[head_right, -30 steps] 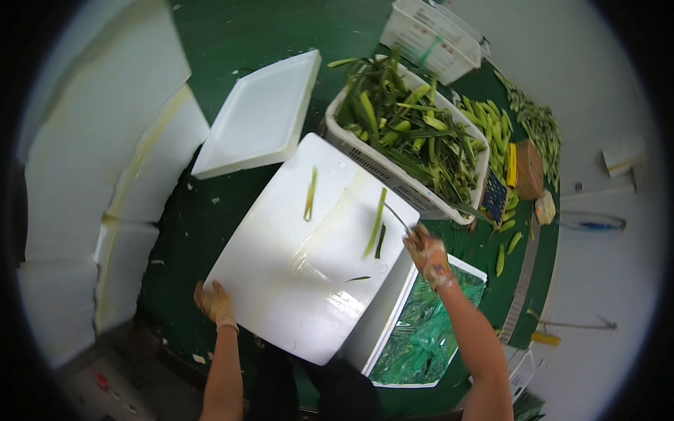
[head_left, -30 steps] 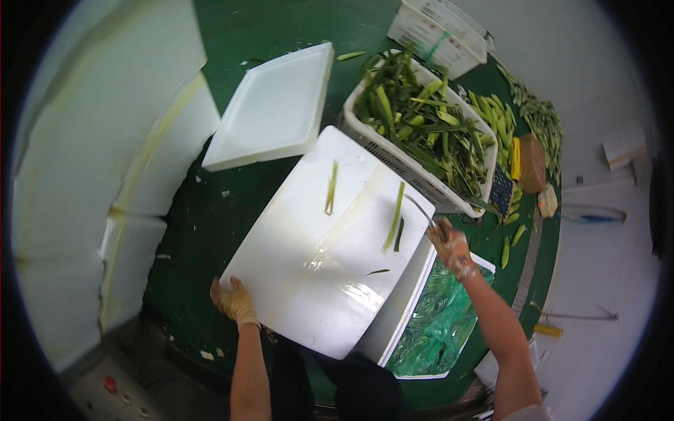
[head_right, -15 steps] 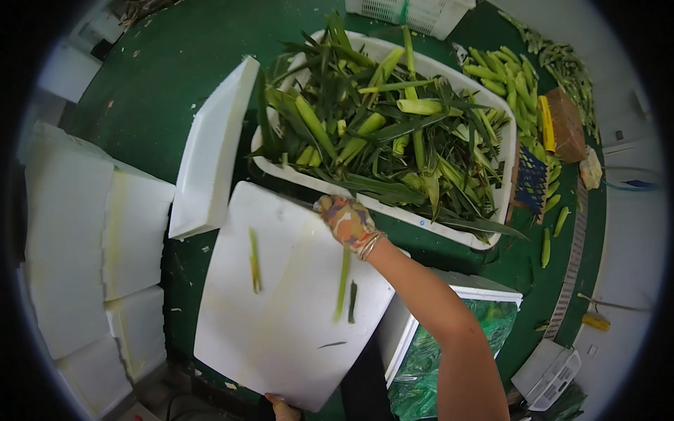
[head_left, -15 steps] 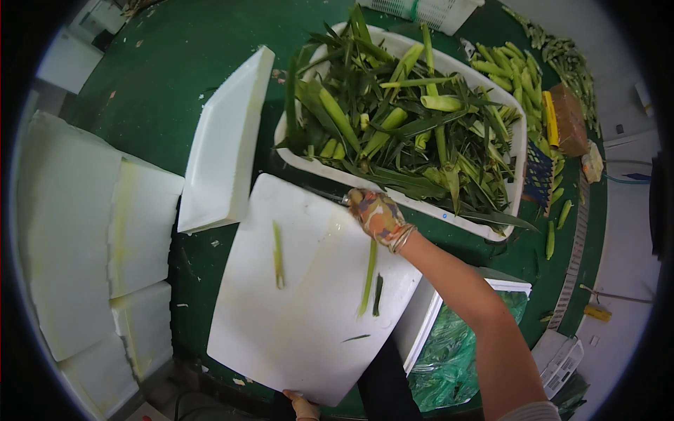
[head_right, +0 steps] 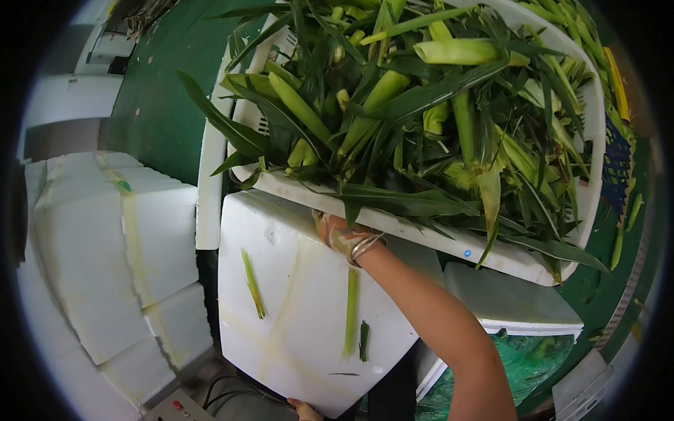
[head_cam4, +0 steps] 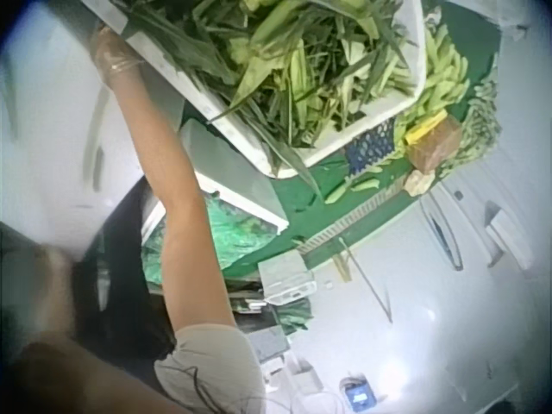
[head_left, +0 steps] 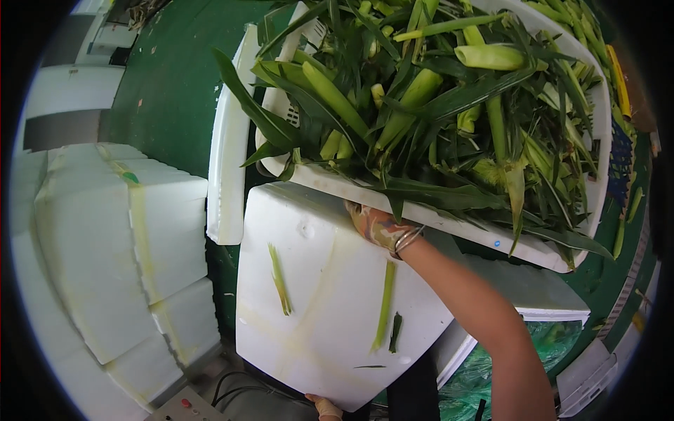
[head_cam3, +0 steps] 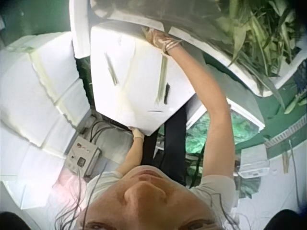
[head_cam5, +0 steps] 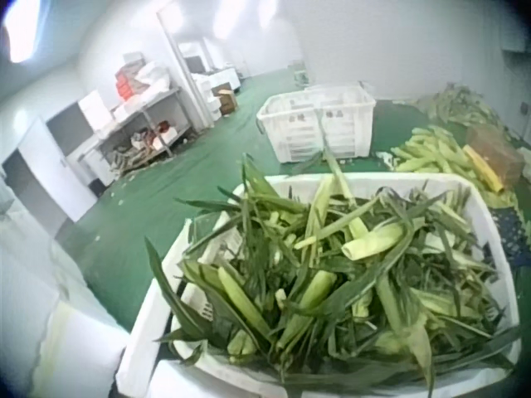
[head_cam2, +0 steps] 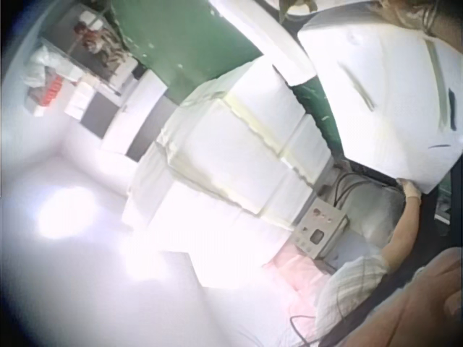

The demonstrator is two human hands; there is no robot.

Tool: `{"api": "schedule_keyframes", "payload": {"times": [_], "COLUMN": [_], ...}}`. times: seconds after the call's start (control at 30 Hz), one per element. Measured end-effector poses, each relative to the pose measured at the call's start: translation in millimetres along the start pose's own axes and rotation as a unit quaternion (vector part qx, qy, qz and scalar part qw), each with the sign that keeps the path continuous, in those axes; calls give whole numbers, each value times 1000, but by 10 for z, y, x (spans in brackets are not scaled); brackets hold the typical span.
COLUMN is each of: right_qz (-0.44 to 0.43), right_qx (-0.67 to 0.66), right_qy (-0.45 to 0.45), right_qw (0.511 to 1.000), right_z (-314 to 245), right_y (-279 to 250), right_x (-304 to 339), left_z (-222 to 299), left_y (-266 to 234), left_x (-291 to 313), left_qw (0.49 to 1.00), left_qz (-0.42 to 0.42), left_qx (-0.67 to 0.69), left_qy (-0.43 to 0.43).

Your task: The person moves large foam boxes and then uses shears to trim the stalks off corn cobs before placing the corn into plastic-lined boxes.

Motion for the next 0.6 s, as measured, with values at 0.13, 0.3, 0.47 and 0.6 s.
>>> {"api": "schedule_keyframes", "payload": {"times": [0.13, 0.3, 0.47, 0.6], "right_qz": [137, 177, 83, 63], "right_qx": [121, -351, 46, -22], "right_qy": [163, 201, 89, 114], "right_qw": [970, 897, 992, 991], "right_z": [-341, -129, -164, -471], "right_y": [173, -21, 4, 335], "right_x": [-387, -756, -605, -687], "left_z": [20, -9, -155, -148], "left_y": [7, -186, -253, -135], "left_x": [35, 105, -21, -44], "left_qw": [999, 997, 997, 997], "left_qz": [35, 76, 64, 70], "left_qx": [-8, -4, 20, -2], "left_qy": [-6, -11, -33, -31]}}
Point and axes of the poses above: each hand's wrist, its own x-axis away from the middle knuckle, its own y-axis out of the palm, z = x × y, the point moved 5 cm from there along -x, towards the middle knuckle, and after that the axes turned 5 degrees about -z, right-handed, at the moved point
